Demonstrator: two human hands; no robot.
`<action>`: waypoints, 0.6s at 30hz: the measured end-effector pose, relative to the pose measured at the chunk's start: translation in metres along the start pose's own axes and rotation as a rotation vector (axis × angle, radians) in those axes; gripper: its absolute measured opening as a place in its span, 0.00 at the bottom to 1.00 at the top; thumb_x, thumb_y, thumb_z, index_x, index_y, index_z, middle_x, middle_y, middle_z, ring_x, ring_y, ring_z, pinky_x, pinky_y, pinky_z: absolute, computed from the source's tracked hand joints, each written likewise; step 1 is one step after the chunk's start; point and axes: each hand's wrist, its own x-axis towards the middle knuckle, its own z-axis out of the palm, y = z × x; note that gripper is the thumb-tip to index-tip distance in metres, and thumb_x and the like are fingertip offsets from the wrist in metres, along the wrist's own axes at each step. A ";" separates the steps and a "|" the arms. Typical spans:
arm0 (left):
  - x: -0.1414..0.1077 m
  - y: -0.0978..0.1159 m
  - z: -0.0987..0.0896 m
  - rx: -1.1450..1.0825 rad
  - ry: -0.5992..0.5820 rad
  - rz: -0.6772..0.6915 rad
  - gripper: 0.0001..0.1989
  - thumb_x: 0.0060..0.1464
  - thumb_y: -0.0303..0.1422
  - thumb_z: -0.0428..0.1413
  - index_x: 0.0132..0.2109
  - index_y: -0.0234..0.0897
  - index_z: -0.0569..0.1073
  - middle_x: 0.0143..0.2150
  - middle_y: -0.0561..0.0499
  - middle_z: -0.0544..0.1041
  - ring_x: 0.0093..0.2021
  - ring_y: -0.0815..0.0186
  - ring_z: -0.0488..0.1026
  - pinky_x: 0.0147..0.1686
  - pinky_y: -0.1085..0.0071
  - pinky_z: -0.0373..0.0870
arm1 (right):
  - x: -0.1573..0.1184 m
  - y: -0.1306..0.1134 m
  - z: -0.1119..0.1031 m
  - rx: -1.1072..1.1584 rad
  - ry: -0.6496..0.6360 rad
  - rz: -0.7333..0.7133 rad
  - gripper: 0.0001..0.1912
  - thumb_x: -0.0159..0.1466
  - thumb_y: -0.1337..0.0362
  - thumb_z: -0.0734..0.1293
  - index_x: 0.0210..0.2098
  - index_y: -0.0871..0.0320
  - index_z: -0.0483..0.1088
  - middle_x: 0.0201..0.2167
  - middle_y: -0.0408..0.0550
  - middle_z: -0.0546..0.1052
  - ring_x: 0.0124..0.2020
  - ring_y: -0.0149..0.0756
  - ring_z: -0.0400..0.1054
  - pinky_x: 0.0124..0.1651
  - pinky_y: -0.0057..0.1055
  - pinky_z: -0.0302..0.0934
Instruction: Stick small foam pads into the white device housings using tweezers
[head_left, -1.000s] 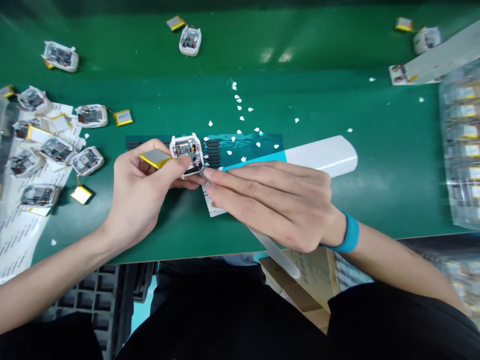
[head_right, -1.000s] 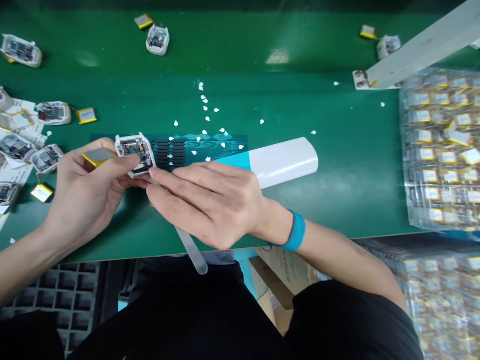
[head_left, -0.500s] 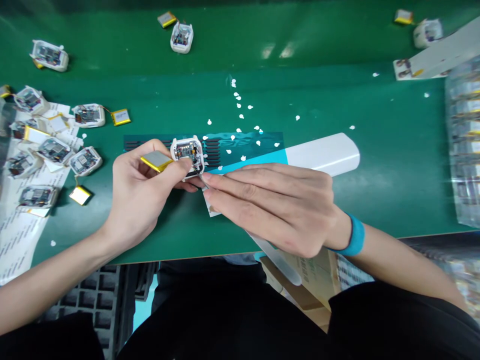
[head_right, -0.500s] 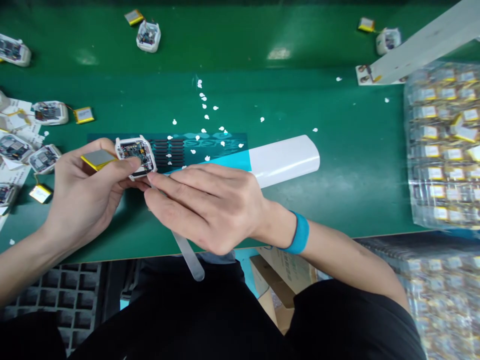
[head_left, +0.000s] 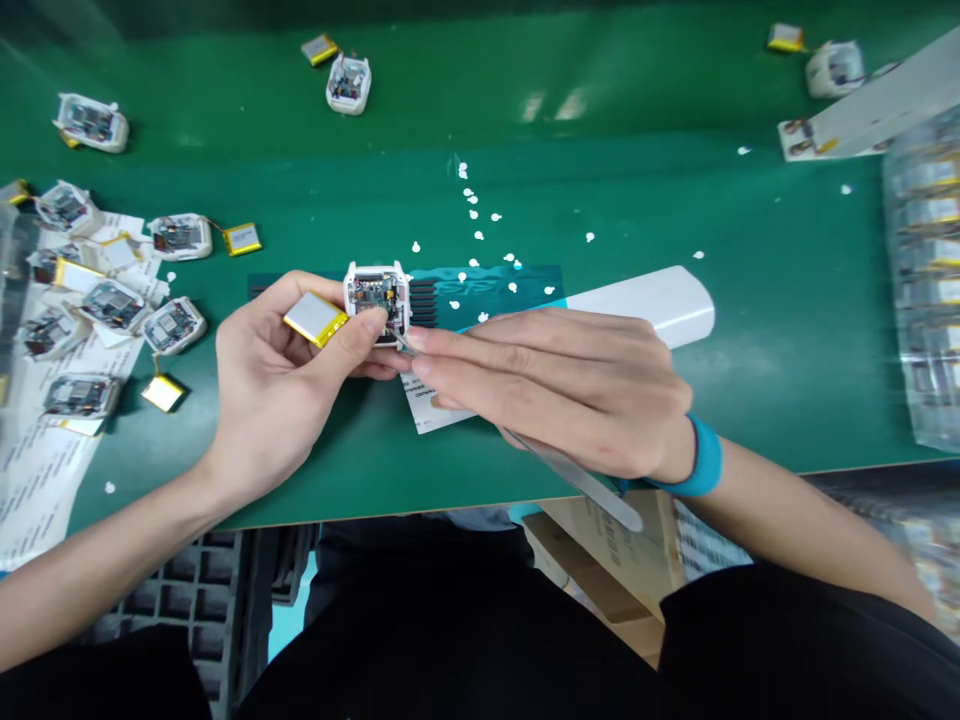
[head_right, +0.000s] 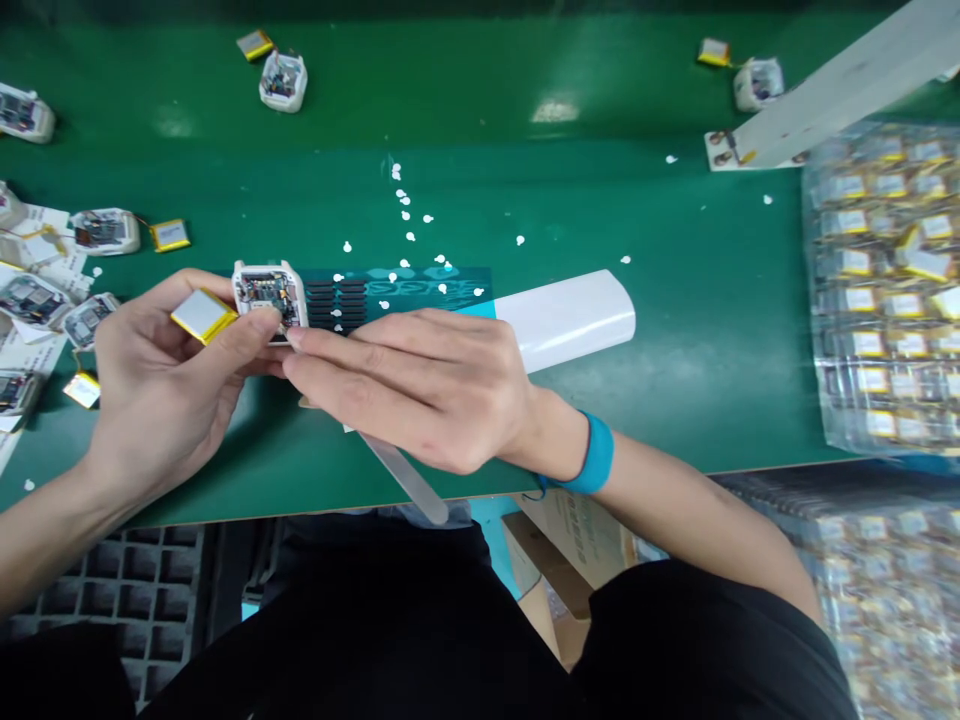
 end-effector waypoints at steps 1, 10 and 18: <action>0.000 0.000 0.001 -0.003 0.011 -0.003 0.11 0.51 0.30 0.74 0.34 0.38 0.78 0.27 0.57 0.81 0.23 0.69 0.80 0.28 0.74 0.86 | -0.001 0.001 0.001 0.002 -0.007 -0.009 0.15 0.74 0.72 0.67 0.59 0.66 0.75 0.60 0.56 0.79 0.54 0.40 0.81 0.55 0.37 0.79; 0.014 -0.002 -0.006 0.026 0.012 -0.036 0.17 0.46 0.34 0.76 0.39 0.40 0.78 0.31 0.56 0.84 0.28 0.67 0.83 0.33 0.71 0.85 | -0.002 0.010 0.008 -0.047 0.102 0.080 0.15 0.73 0.69 0.70 0.57 0.49 0.77 0.58 0.45 0.82 0.49 0.37 0.83 0.48 0.34 0.81; 0.145 0.035 -0.075 1.000 0.262 0.155 0.14 0.50 0.36 0.72 0.39 0.40 0.76 0.25 0.67 0.68 0.34 0.76 0.65 0.47 0.79 0.71 | -0.005 0.025 0.019 -0.121 0.195 -0.058 0.17 0.69 0.73 0.73 0.56 0.58 0.76 0.53 0.50 0.85 0.41 0.39 0.84 0.41 0.35 0.81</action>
